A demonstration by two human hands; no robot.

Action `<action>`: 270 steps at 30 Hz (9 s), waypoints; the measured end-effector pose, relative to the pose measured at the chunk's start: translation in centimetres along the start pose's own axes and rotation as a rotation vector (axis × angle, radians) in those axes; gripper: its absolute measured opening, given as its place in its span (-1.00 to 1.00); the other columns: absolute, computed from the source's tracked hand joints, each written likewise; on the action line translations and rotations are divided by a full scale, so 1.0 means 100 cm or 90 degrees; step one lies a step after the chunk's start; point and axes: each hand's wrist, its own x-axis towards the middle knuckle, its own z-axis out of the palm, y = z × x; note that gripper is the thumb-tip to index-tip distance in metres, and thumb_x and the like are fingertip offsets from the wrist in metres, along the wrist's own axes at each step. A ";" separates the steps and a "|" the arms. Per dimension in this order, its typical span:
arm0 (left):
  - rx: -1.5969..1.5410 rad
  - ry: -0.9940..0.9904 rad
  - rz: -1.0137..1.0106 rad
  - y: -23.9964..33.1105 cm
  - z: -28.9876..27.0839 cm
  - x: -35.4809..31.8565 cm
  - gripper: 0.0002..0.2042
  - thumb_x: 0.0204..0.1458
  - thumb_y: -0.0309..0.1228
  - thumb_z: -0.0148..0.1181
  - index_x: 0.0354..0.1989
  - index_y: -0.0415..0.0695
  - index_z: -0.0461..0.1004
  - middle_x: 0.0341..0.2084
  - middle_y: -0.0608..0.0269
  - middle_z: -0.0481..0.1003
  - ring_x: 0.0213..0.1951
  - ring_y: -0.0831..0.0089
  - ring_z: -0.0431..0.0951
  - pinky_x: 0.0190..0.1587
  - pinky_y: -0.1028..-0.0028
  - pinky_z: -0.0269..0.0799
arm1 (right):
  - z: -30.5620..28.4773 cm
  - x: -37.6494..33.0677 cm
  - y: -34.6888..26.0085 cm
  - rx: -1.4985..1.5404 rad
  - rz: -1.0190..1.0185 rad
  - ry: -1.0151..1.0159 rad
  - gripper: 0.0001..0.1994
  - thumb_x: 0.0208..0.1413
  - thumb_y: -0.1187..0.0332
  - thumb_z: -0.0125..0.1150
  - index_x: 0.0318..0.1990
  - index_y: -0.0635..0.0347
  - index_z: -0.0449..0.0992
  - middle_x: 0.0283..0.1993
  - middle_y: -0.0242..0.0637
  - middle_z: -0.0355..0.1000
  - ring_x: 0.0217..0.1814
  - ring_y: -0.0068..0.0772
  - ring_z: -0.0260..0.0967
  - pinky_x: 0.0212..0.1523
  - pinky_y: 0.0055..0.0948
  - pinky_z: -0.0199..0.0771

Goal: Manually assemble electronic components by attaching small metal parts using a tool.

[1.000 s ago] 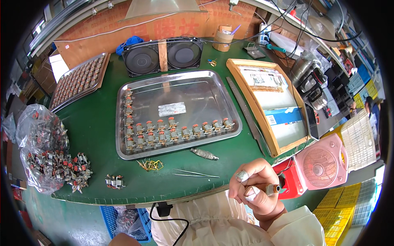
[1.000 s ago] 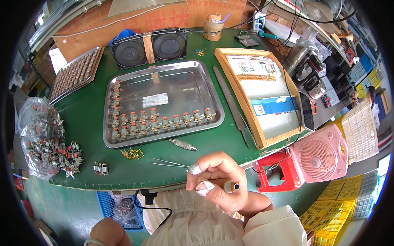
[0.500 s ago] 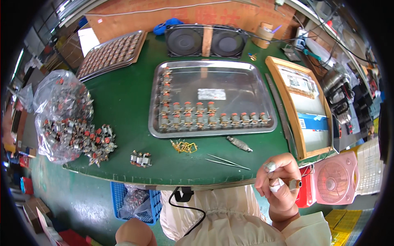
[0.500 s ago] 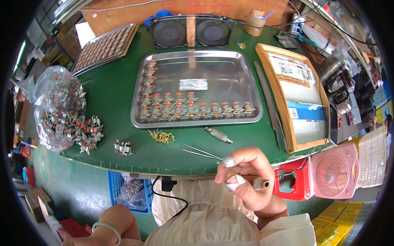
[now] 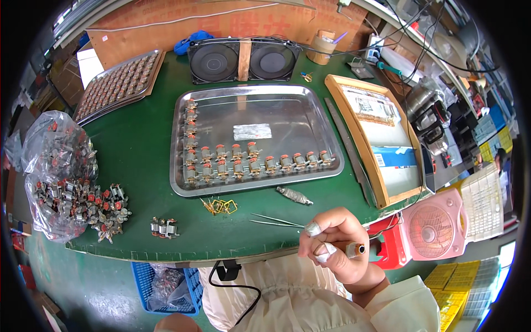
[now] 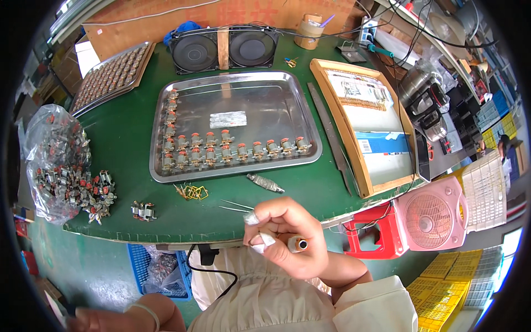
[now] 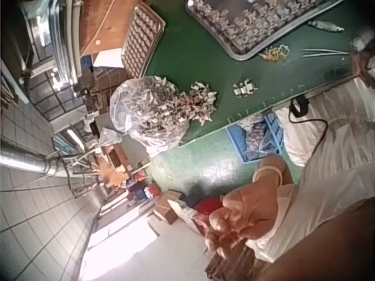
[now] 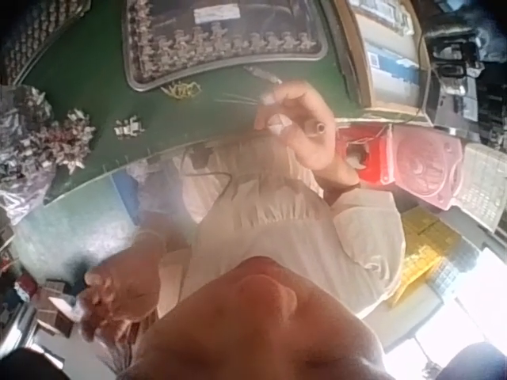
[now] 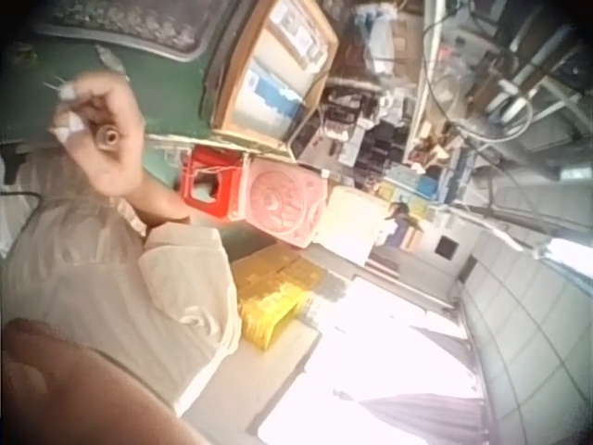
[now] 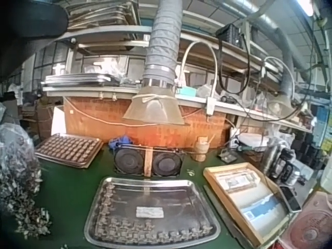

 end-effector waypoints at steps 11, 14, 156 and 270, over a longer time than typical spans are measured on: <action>0.554 -0.721 -0.316 -0.095 -0.053 -0.046 -0.71 -0.09 -0.62 0.00 -0.12 -0.27 0.37 -0.09 -0.01 0.32 -0.06 0.10 0.31 -0.01 0.31 0.21 | 0.006 0.021 0.010 -0.330 0.114 -0.143 -0.71 -0.08 0.63 0.08 -0.13 0.33 0.30 -0.42 -0.28 0.36 -0.47 -0.55 0.32 -0.50 -0.60 0.32; 0.497 -0.729 -0.408 -0.097 -0.070 -0.049 -0.73 -0.05 -0.63 -0.05 -0.13 -0.28 0.38 -0.11 0.02 0.35 -0.07 0.12 0.34 0.00 0.36 0.22 | 0.029 0.043 0.021 -0.507 0.059 -0.294 -0.65 -0.15 0.62 0.12 -0.12 0.24 0.31 -0.44 -0.23 0.34 -0.52 -0.34 0.35 -0.57 -0.48 0.36; -0.149 -0.039 -0.847 -0.060 0.019 -0.115 -0.68 0.05 -0.53 -0.01 0.01 -0.24 0.22 -0.17 -0.03 0.41 -0.20 0.18 0.50 -0.21 0.39 0.50 | -0.003 0.012 0.068 0.060 0.387 -0.010 -0.68 0.17 0.16 -0.12 -0.16 0.29 0.25 -0.48 -0.29 0.31 -0.60 -0.68 0.16 -0.64 -0.66 0.13; -0.125 -0.390 -0.821 -0.082 0.000 -0.116 -0.75 0.02 -0.58 0.02 -0.09 -0.30 0.35 -0.20 0.10 0.37 -0.27 0.39 0.49 -0.23 0.48 0.50 | -0.002 0.039 0.051 0.071 0.366 0.124 -0.76 -0.04 0.44 0.18 -0.25 0.24 0.25 -0.58 -0.49 0.19 -0.68 -0.75 0.10 -0.75 -0.67 0.17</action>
